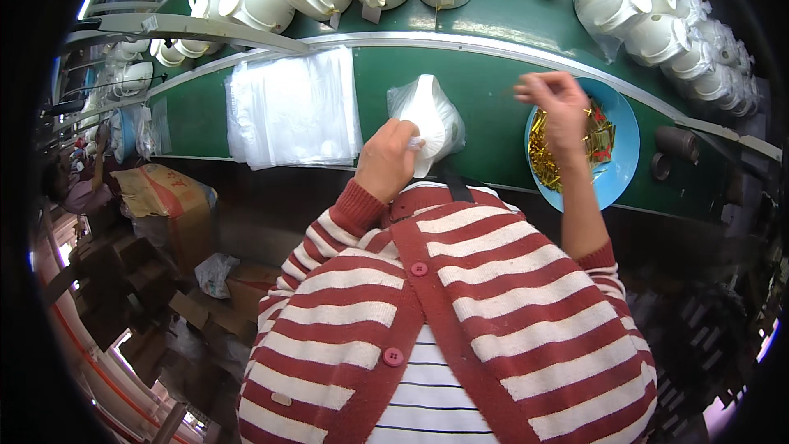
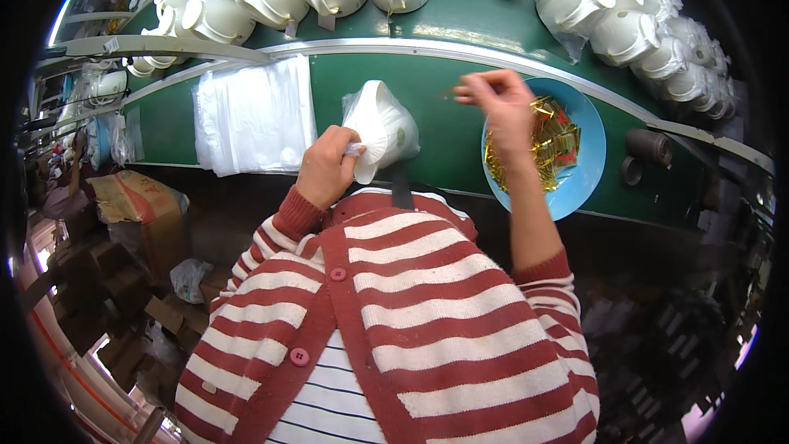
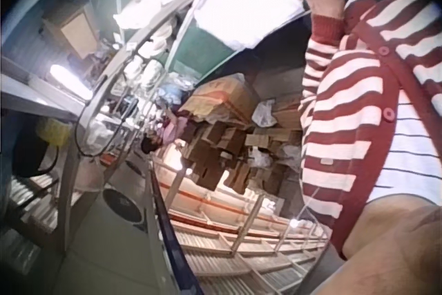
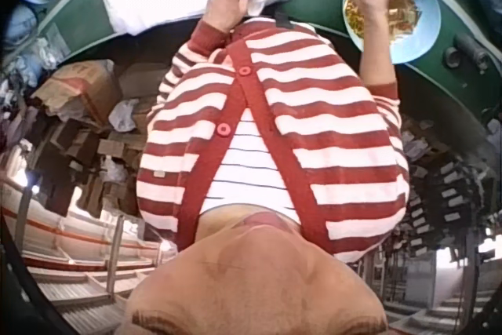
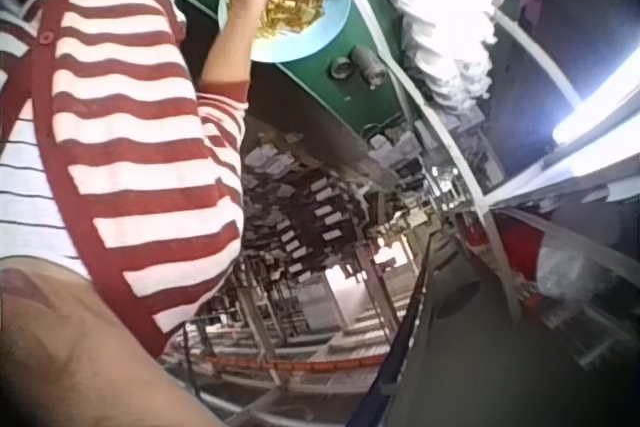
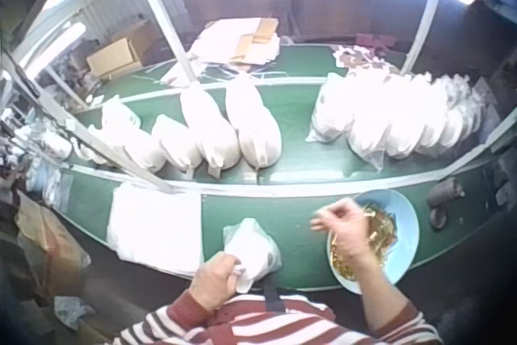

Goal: The person repeatedly picks white plastic pitchers from a conveyor belt, places each into a clear plastic bag, and adds a small gold-colored item from a blue bowl into the bag. The sealed bags are set aside on the belt as the process continues.

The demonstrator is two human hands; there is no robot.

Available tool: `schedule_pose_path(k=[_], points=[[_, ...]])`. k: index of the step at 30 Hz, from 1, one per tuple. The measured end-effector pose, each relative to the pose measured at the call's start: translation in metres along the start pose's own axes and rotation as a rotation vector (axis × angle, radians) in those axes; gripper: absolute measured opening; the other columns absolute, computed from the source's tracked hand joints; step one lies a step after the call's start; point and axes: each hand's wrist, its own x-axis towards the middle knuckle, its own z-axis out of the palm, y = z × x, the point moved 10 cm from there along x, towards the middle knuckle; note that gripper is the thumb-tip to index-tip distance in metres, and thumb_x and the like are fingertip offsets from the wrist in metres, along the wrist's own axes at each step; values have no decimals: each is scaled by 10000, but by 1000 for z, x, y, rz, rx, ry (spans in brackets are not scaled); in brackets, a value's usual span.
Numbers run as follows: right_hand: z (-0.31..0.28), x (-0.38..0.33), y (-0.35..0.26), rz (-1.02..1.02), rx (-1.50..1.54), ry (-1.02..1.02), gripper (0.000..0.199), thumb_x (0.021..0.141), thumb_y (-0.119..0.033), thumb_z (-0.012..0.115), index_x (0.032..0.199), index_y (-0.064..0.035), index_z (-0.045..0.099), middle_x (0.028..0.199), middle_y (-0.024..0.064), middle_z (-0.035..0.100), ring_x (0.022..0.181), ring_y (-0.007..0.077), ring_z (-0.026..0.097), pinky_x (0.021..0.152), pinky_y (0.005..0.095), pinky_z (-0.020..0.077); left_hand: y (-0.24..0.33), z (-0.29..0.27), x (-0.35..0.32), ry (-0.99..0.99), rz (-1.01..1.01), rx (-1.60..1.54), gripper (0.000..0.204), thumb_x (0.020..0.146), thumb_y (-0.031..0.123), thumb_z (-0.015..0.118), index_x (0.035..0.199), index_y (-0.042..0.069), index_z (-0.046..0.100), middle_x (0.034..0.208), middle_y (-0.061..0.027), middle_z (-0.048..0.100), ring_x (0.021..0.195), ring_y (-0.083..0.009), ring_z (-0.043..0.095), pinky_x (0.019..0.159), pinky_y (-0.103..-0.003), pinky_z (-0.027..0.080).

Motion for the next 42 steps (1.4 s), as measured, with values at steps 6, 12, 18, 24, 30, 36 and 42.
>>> schedule_pose_path(k=[6,12,18,24,30,36,42], points=[[139,-48,29,-352,-421,-346,85,886,-12,749,921,-62,689,932,50,739,862,228,681,761,375,562,42,-22,-15,282,370,257,307,776,-61,738,1055,58,694,1056,-150,646,951,-350,640,783,-446,538],[147,-67,22,-512,-424,-540,124,839,22,755,912,-56,693,948,49,731,896,243,623,789,357,517,11,-11,-1,108,113,-67,178,836,-39,739,988,38,687,981,-130,688,873,-255,681,711,-352,555],[136,-68,39,-320,-316,-592,102,882,37,745,940,-38,706,1001,45,749,882,153,597,777,297,492,-70,36,-2,-232,-671,-835,111,941,54,763,1012,13,688,860,-87,728,737,-160,714,655,-302,582],[136,-64,44,-300,-323,-534,85,899,21,748,950,-26,699,1018,54,753,855,150,588,768,289,488,-3,-5,20,-100,92,-92,169,878,21,762,1023,38,676,944,-144,681,897,-360,694,785,-383,575],[144,-58,46,-276,-357,-580,119,879,19,758,970,-28,696,991,50,733,826,156,583,745,290,483,-24,4,17,-177,-124,-252,112,941,26,737,1023,18,662,863,-136,715,735,-240,723,668,-340,592],[155,-85,19,-562,-493,-644,288,823,-6,777,1086,-81,688,963,94,667,922,278,682,783,387,559,-75,36,2,-232,-593,-816,145,969,56,722,1049,-53,669,832,-110,734,704,-156,730,585,-283,614],[169,-106,7,-869,-734,-553,214,888,-69,729,1094,-81,673,939,81,648,877,291,665,742,390,571,-72,34,4,-242,-636,-745,116,1004,70,715,1071,-19,683,827,-76,727,687,-120,689,594,-231,568]])
